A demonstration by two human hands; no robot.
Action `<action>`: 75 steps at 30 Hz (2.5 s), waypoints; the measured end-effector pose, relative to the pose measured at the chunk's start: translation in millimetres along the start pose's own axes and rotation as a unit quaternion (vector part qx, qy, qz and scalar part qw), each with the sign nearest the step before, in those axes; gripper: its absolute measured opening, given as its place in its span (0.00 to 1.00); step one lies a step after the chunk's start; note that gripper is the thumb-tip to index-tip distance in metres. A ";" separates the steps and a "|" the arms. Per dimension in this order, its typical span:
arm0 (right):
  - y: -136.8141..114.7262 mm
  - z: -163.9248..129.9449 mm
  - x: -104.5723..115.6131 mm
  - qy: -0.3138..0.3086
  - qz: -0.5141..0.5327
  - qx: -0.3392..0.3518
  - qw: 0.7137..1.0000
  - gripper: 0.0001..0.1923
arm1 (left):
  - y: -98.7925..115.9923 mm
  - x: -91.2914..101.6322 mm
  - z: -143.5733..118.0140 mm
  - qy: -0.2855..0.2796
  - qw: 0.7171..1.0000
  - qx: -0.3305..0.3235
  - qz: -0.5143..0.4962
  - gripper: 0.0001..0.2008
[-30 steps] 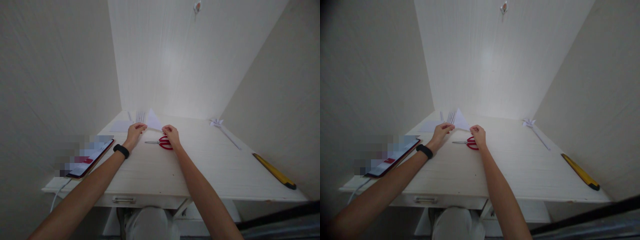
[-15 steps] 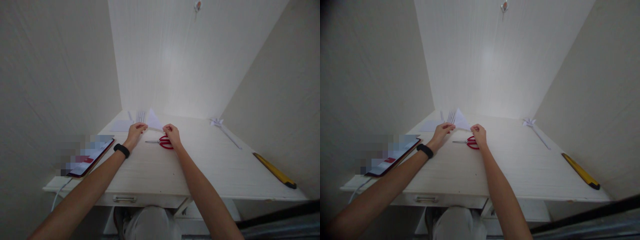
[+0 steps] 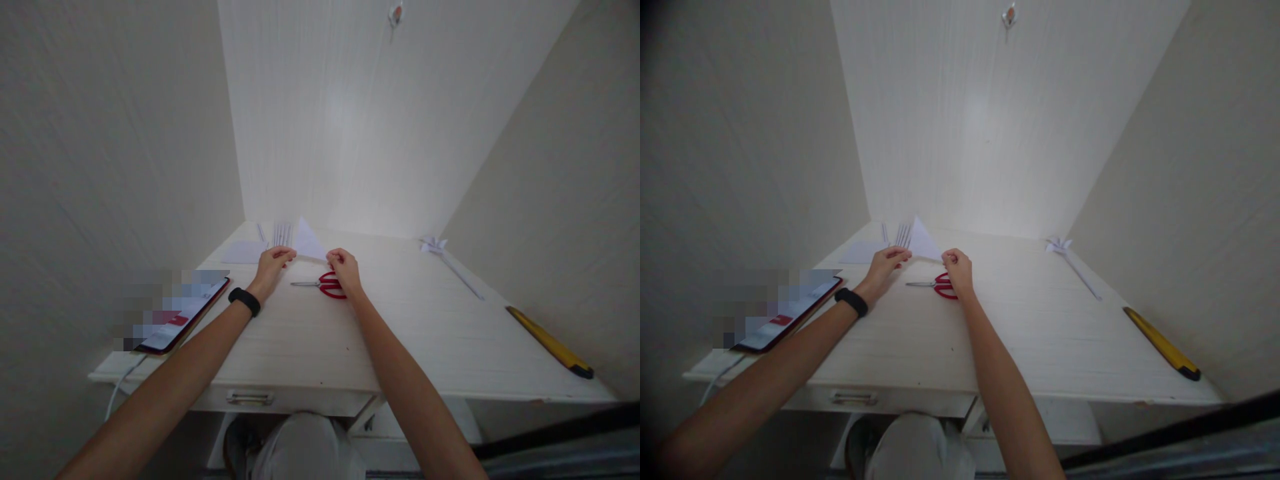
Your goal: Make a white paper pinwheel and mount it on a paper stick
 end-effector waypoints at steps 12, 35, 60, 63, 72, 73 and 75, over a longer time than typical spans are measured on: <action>-6.2 -1.1 -1.1 0.000 -0.003 0.029 1.000 0.09 | -1.8 -5.4 -3.2 -0.029 0.999 0.011 -0.013 0.09; -8.3 -2.0 -1.1 -0.017 0.003 0.021 1.000 0.13 | -8.3 -15.7 -5.5 -0.090 0.995 0.038 -0.023 0.09; -18.3 -0.1 1.5 0.006 -0.033 0.080 0.996 0.16 | 0.4 -31.7 -21.7 -0.183 0.981 -0.007 0.055 0.09; -18.0 -0.2 1.9 0.007 -0.032 0.080 0.996 0.15 | 0.3 -32.0 -22.6 -0.184 0.981 -0.006 0.057 0.09; -15.8 2.4 3.7 0.021 0.000 0.058 0.998 0.13 | -0.9 -30.9 -18.9 -0.187 0.980 -0.018 0.061 0.08; -15.8 3.0 4.6 0.028 0.001 0.056 0.998 0.13 | -2.0 -31.1 -18.4 -0.189 0.980 -0.020 0.065 0.08; -16.1 3.5 5.9 0.036 0.004 0.053 0.998 0.12 | -4.4 -31.7 -18.2 -0.192 0.978 -0.022 0.078 0.08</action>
Point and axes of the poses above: each hand's wrist, its own z-axis towards the middle knuckle, its own x-axis out of the back of the hand, y = z × x, the point moved 7 cm from there along z, towards the middle knuckle, and after that the axes turned 14 degrees about y, right-handed, at the moved point
